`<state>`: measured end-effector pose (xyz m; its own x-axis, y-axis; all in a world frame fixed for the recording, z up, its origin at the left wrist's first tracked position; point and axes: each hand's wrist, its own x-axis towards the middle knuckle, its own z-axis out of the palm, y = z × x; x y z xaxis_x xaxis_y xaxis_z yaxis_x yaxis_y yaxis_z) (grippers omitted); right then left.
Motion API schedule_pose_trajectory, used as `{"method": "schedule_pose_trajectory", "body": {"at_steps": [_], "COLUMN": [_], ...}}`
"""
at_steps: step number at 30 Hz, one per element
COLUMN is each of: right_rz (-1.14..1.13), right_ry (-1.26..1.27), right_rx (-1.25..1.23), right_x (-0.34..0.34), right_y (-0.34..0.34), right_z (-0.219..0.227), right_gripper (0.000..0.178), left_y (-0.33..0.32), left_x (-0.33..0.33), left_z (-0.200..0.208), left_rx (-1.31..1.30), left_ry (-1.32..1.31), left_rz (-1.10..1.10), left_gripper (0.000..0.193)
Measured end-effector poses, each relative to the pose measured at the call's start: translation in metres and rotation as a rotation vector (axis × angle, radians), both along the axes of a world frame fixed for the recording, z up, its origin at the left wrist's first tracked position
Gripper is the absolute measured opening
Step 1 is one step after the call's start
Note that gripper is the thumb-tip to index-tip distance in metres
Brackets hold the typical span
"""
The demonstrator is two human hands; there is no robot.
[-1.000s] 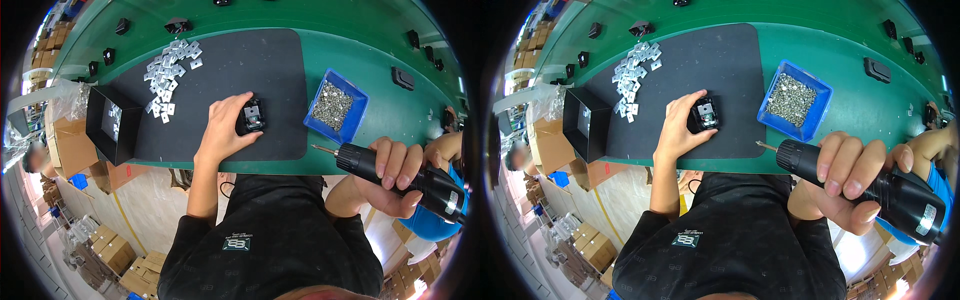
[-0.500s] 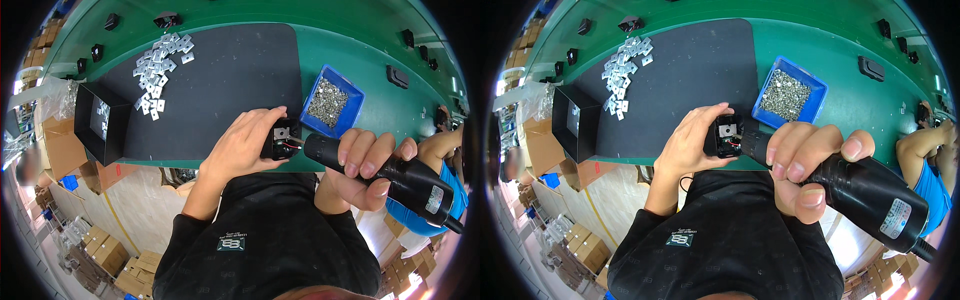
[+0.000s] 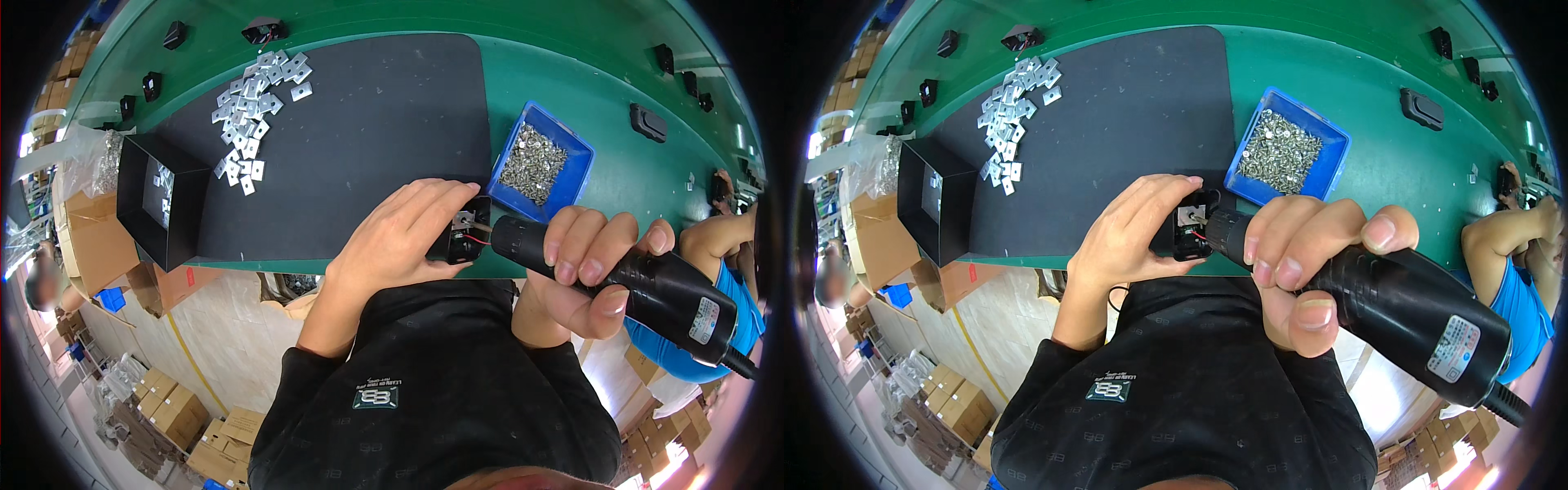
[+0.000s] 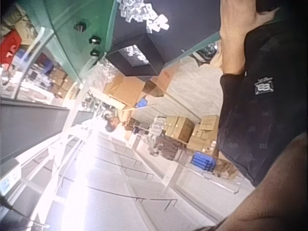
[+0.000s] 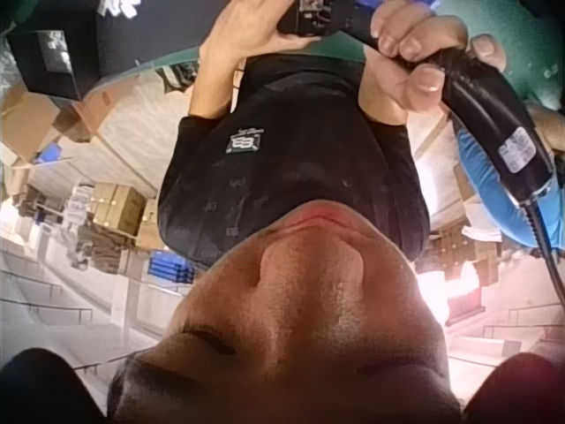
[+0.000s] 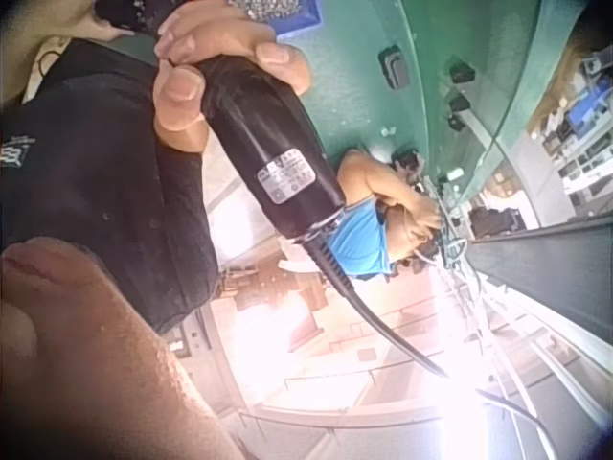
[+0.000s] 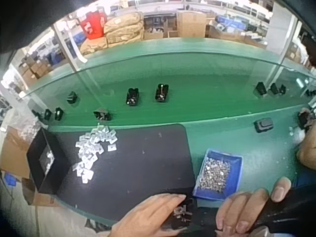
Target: Assembling electronic components using an electric screwdriver.
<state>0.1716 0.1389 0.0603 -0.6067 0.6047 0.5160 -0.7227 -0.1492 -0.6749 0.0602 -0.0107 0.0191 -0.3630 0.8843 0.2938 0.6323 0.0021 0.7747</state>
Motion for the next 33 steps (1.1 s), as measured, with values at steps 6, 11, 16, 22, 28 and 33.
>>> {"method": "schedule_pose_trajectory", "body": {"at_steps": [6,11,16,22,28,33], "right_rz": [0.002,0.029,0.018,0.053,0.067,0.077], "right_ry": [-0.012,-0.035,-0.022,0.000,0.018,0.011], "right_rx": [-0.015,0.011,-0.026,0.029,0.014,0.048], "right_x": [0.002,0.003,0.004,0.003,0.003,0.005], "right_y": [0.001,0.003,0.004,0.006,0.008,0.010], "right_z": [0.001,0.002,0.000,-0.001,-0.003,-0.001], "right_gripper": [0.053,0.054,0.054,0.053,0.053,0.054], "left_y": [0.001,0.000,-0.001,0.000,0.000,0.001], "left_x": [0.000,0.000,0.000,0.000,0.000,0.001], "left_z": [0.000,0.001,0.001,0.002,0.001,0.001], "left_rx": [0.007,0.001,-0.007,-0.021,-0.022,-0.038], "left_ry": [-0.040,-0.020,-0.051,-0.051,-0.070,-0.071], "left_rz": [-0.019,-0.007,-0.015,-0.026,-0.019,-0.021], "left_gripper": [0.073,0.074,0.075,0.076,0.078,0.080]}}
